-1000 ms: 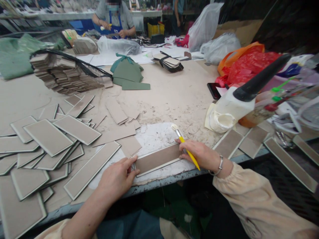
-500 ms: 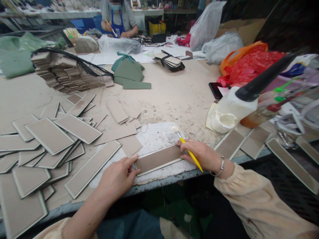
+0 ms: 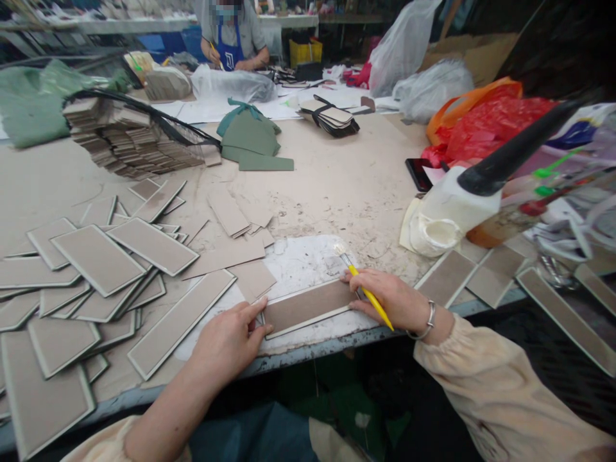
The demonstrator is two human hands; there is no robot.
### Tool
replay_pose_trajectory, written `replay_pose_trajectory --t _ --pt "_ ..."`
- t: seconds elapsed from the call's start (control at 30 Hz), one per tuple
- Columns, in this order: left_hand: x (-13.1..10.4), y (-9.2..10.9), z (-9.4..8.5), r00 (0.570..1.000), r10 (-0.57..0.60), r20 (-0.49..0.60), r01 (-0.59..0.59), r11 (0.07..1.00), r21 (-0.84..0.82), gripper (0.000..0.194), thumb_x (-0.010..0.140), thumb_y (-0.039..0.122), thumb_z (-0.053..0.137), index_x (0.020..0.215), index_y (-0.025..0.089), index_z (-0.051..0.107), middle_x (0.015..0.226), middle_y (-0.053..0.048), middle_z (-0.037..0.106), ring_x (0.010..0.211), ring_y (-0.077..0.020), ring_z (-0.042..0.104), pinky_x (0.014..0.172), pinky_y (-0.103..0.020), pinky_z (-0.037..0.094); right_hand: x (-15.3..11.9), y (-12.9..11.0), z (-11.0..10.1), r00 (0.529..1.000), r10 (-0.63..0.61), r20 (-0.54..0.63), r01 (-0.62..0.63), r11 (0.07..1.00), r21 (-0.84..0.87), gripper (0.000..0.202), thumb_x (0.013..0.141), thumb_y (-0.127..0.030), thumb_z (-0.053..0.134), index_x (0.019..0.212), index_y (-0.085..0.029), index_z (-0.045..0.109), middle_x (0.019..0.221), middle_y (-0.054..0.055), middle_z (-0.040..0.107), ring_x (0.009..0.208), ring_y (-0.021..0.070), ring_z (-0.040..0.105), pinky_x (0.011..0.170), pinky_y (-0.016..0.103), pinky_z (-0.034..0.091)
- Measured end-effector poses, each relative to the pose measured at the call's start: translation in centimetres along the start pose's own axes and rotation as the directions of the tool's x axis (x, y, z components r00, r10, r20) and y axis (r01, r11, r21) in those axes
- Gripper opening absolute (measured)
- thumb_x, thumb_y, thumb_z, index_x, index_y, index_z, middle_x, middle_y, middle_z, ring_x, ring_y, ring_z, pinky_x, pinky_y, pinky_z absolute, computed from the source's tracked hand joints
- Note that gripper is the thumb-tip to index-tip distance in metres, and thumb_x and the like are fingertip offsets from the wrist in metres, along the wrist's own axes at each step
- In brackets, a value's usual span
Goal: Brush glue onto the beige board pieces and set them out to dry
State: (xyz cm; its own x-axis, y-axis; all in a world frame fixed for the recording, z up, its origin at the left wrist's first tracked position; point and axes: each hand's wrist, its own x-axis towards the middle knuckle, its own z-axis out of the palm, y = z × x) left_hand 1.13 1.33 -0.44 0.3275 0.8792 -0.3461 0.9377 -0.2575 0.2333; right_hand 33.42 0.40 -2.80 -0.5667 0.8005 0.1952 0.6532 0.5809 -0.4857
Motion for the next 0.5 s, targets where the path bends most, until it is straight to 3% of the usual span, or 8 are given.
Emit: replay_pose_trajectory --t 0.5 --pt "0.01 -0.05 0.05 1.0 0.012 -0.002 -0.012 1.0 0.016 0.046 0.088 0.038 0.049 0.132 0.023 0.054 0.086 -0.003 0.065 0.075 -0.0197 0.061 0.066 -0.029 0.037 -0.14 0.26 0.16 1.0 0.007 -0.001 -0.007 1.0 0.024 0.023 0.082 -0.026 0.066 0.098 -0.022 0.049 0.113 0.011 0.064 0.108 0.0228 0.059 0.09 0.038 0.048"
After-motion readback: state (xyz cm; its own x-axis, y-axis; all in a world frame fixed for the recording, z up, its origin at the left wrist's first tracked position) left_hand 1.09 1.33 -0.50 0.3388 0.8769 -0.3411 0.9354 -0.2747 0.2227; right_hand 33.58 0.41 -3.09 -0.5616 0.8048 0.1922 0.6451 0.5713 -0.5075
